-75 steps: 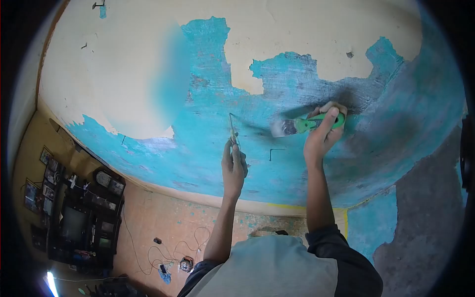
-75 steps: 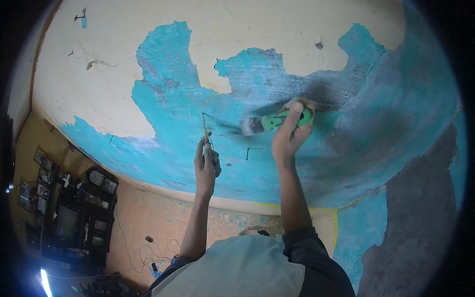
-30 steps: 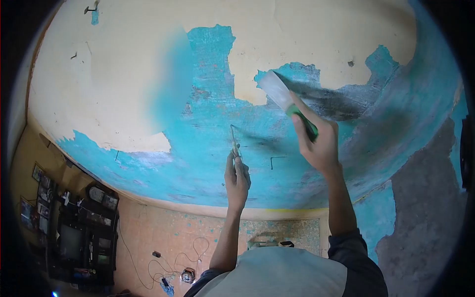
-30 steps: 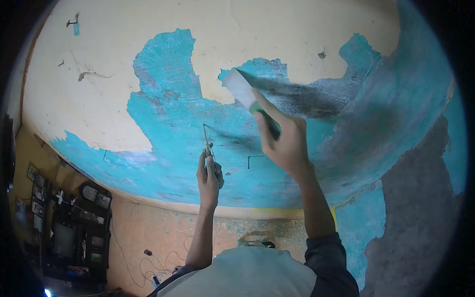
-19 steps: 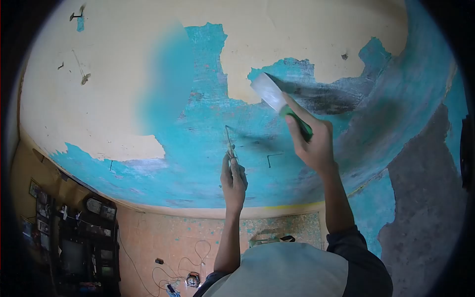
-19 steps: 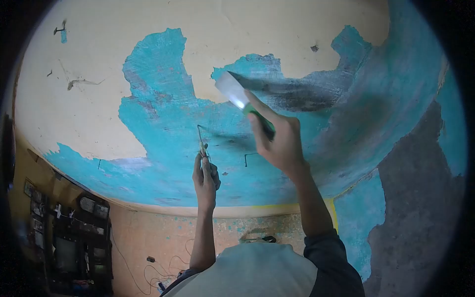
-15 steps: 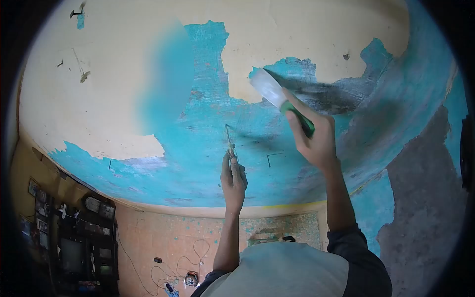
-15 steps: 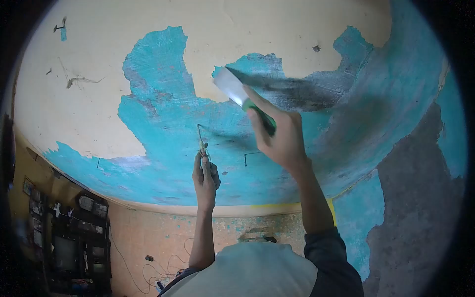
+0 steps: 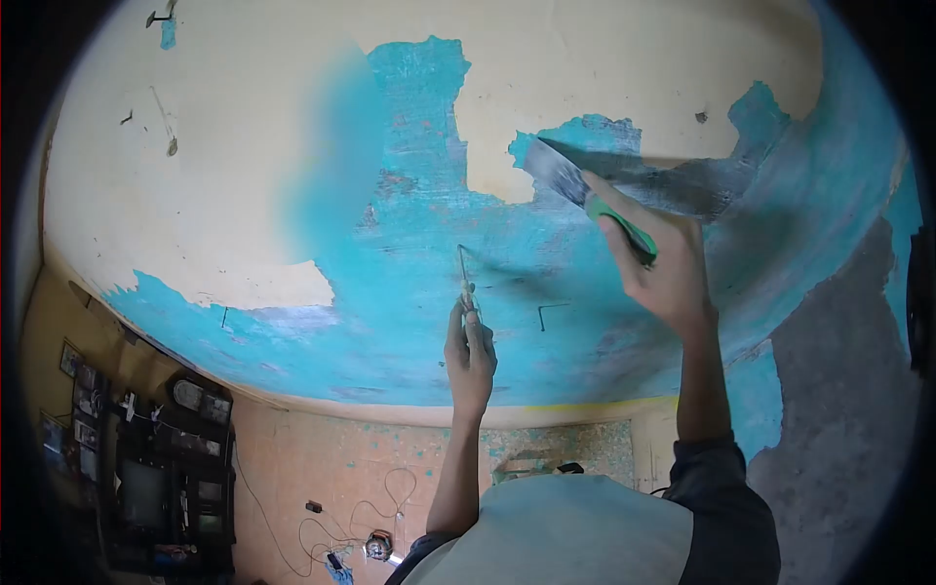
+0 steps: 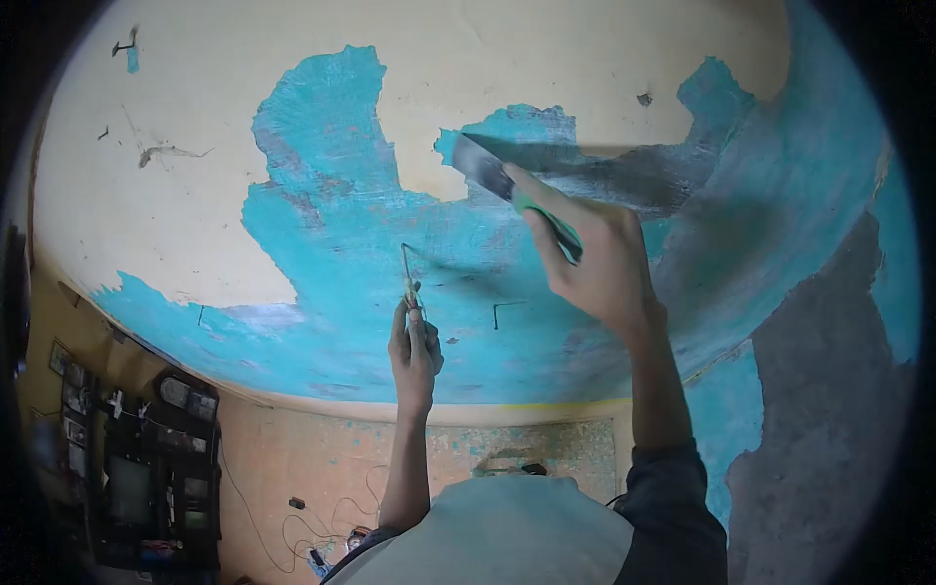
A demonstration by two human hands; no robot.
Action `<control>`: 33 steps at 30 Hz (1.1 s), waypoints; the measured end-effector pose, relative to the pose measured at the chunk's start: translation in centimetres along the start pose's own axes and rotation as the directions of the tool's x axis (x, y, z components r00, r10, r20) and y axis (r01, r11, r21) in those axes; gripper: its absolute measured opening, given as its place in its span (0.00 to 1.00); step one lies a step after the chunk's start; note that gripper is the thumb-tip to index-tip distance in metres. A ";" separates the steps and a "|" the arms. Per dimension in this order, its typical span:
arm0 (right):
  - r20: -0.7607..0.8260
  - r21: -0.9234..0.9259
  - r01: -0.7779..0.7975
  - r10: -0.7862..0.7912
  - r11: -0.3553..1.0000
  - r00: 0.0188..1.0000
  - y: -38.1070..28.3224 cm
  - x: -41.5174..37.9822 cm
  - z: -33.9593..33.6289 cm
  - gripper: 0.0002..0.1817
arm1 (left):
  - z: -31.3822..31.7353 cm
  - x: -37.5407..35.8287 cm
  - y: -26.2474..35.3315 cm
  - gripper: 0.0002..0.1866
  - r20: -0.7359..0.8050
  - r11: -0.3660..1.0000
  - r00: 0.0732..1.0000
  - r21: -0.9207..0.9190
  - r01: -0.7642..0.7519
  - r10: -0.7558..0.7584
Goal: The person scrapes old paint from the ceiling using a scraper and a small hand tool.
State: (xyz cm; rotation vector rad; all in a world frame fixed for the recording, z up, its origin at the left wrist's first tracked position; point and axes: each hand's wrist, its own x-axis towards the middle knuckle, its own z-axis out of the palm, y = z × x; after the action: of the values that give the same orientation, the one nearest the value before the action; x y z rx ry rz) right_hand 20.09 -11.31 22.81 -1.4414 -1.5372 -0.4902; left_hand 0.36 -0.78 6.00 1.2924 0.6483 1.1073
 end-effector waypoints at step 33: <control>0.217 -0.282 0.206 -0.147 0.937 0.965 -1.9 3.7 -0.1 0.24 | 0.2 0.7 -0.7 0.25 0.017 0.998 1.000 -0.052 -0.020 0.021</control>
State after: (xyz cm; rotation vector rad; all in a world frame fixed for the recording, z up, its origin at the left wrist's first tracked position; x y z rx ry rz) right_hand 18.87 -9.82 26.44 -1.6278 -1.8184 -0.7390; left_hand 0.94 -0.20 5.52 1.2659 0.5910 1.1212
